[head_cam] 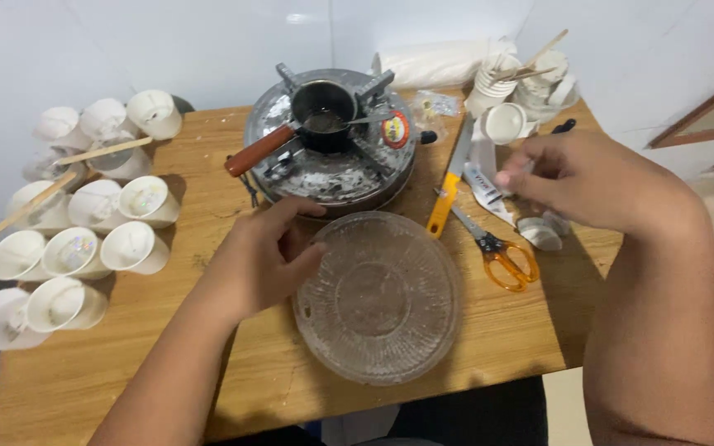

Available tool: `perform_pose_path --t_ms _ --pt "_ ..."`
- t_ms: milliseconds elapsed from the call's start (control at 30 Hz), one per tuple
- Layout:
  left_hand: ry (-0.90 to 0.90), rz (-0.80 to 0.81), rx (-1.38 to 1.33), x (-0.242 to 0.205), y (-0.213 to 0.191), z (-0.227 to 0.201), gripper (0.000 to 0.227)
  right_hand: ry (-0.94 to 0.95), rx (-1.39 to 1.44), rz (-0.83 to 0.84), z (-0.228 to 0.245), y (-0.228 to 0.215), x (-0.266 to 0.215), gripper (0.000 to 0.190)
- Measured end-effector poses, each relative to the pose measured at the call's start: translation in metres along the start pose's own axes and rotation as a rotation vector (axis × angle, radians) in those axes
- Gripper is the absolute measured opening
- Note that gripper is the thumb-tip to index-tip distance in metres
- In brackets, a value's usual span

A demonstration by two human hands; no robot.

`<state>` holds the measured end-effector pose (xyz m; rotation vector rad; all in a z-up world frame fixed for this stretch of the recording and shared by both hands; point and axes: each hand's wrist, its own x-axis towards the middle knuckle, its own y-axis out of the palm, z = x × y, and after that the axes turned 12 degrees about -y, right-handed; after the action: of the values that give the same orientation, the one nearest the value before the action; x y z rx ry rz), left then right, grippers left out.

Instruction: Shaving a solid wax block with a knife and scraping material with a spoon into a bowl

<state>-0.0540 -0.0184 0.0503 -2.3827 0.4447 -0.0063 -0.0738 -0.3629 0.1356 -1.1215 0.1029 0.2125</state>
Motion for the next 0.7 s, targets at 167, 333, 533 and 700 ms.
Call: perform_pose_path --t_ms 167,333,533,700 --pt "-0.006 -0.073 -0.043 0.001 0.012 0.005 0.038 0.179 -0.09 -0.101 0.005 0.018 -0.007 0.022" --pt "-0.049 -0.138 -0.031 0.004 0.016 0.007 0.037 0.152 -0.153 -0.107 -0.023 0.039 0.011 0.019" --pt "0.032 -0.386 0.066 0.006 0.018 0.015 0.026 -0.018 -0.61 -0.138 -0.062 0.06 0.049 0.029" --pt "0.147 -0.603 0.051 0.006 0.025 0.023 0.017 -0.075 -0.849 -0.092 -0.076 0.078 0.062 0.031"
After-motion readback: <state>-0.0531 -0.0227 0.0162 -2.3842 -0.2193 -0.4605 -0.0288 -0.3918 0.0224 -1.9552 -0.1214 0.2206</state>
